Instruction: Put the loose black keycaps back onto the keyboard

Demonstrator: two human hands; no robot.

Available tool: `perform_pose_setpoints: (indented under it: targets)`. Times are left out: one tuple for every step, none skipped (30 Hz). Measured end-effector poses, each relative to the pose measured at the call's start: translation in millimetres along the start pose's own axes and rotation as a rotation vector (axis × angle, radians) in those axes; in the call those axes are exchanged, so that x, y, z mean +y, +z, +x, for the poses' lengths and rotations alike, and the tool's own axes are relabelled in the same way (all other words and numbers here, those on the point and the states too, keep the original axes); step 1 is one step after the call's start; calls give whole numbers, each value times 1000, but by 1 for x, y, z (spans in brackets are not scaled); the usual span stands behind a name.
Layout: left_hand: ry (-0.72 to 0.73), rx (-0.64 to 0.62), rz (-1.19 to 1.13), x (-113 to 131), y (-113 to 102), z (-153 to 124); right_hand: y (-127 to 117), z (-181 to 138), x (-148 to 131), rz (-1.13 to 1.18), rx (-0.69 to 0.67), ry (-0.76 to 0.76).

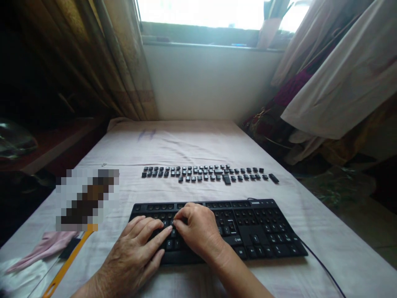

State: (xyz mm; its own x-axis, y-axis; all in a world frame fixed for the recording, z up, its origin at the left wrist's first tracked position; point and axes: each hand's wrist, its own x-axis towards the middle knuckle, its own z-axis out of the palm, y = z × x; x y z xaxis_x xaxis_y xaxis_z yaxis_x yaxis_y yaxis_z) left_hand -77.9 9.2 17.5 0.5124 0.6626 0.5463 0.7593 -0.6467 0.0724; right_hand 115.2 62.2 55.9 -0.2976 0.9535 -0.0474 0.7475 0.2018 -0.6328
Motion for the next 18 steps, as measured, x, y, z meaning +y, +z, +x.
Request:
perform_pose_setpoints:
  targets:
    - [-5, 28, -2, -1, 2, -1, 0, 0, 0, -3, -2, 1]
    - [-7, 42, -1, -1, 5, -3, 0, -1, -1, -8, -2, 1]
    - [-12, 42, 0, -2, 7, -4, 0, -1, -1, -15, 0, 0]
    - [-9, 56, 3, -3, 9, -4, 0, -1, -1, -24, 2, 0]
    - [-3, 75, 8, -4, 10, -5, 0, -1, -1, -33, 3, -1]
    - [6, 89, 14, -5, 11, -5, 1, -1, -1, -44, 3, -3]
    - [15, 106, 19, -6, 12, -5, 1, -1, -2, -54, 3, -5]
    - [23, 118, 23, -6, 12, -4, 1, -1, -2, -61, 3, -8]
    - [28, 127, 27, -7, 12, -3, 1, -1, -2, -66, 4, -11]
    - [28, 128, 29, -6, 11, -3, 2, -1, -1, -67, 8, -15]
    - [25, 126, 31, -6, 9, -2, 2, -1, -1, -67, 11, -19]
    - [22, 117, 31, -5, 8, -1, 2, -1, -1, -66, 15, -20]
    - [17, 105, 30, -4, 6, 0, 2, -1, -1, -65, 18, -22]
    - [16, 87, 25, -3, 3, 1, 2, 0, -1, -65, 18, -21]
    - [19, 63, 15, -3, 0, 2, 2, 0, 0, -67, 14, -18]
    - [27, 35, -2, -4, -3, 3, 2, 0, 0, -69, 7, -12]
    - [34, 6, -18, -6, -6, 5, 1, 0, 0, -69, -2, -4]
    - [32, -30, -31, -11, -10, 6, 0, 1, 0, -66, -9, 3]
